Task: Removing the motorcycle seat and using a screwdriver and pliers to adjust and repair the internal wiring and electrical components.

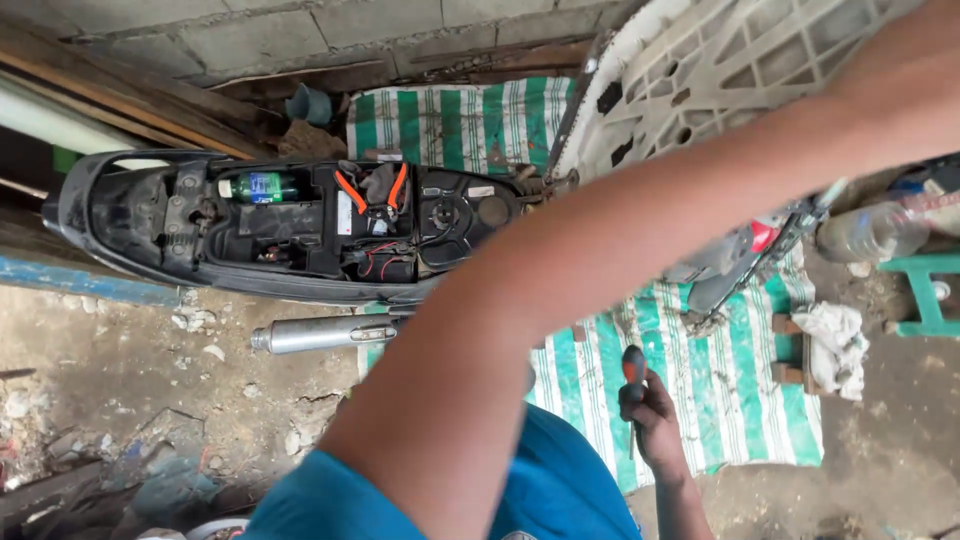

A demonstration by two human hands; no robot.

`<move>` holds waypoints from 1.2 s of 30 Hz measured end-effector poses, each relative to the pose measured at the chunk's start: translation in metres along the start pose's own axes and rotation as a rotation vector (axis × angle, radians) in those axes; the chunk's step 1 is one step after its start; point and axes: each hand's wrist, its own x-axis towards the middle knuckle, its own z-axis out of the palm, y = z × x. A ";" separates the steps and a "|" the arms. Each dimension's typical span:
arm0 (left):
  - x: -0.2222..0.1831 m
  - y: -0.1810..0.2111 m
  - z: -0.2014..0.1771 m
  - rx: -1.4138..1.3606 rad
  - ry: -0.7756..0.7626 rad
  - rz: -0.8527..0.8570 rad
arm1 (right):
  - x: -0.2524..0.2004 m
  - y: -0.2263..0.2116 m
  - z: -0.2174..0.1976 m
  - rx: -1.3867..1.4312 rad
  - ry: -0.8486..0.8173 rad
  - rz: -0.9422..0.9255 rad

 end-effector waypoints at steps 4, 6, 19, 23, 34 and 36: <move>-0.067 -0.023 -0.130 0.075 -0.129 0.240 | -0.001 -0.019 0.049 -0.098 0.064 -0.009; -0.130 -0.056 -0.214 0.076 -0.254 0.101 | -0.001 -0.035 0.088 -0.189 0.232 0.095; -0.593 -0.236 -0.436 0.284 -0.708 -0.942 | -0.006 -0.094 0.289 -0.750 0.589 0.167; -0.561 -0.207 -0.447 0.206 -0.705 -0.806 | 0.010 -0.095 0.332 -0.750 0.520 0.137; -0.587 -0.203 -0.379 -0.336 -0.807 -1.194 | 0.041 -0.077 0.425 -0.929 0.287 -0.156; -0.598 -0.199 -0.375 -0.285 -0.894 -1.200 | 0.041 -0.065 0.424 -0.948 0.272 -0.201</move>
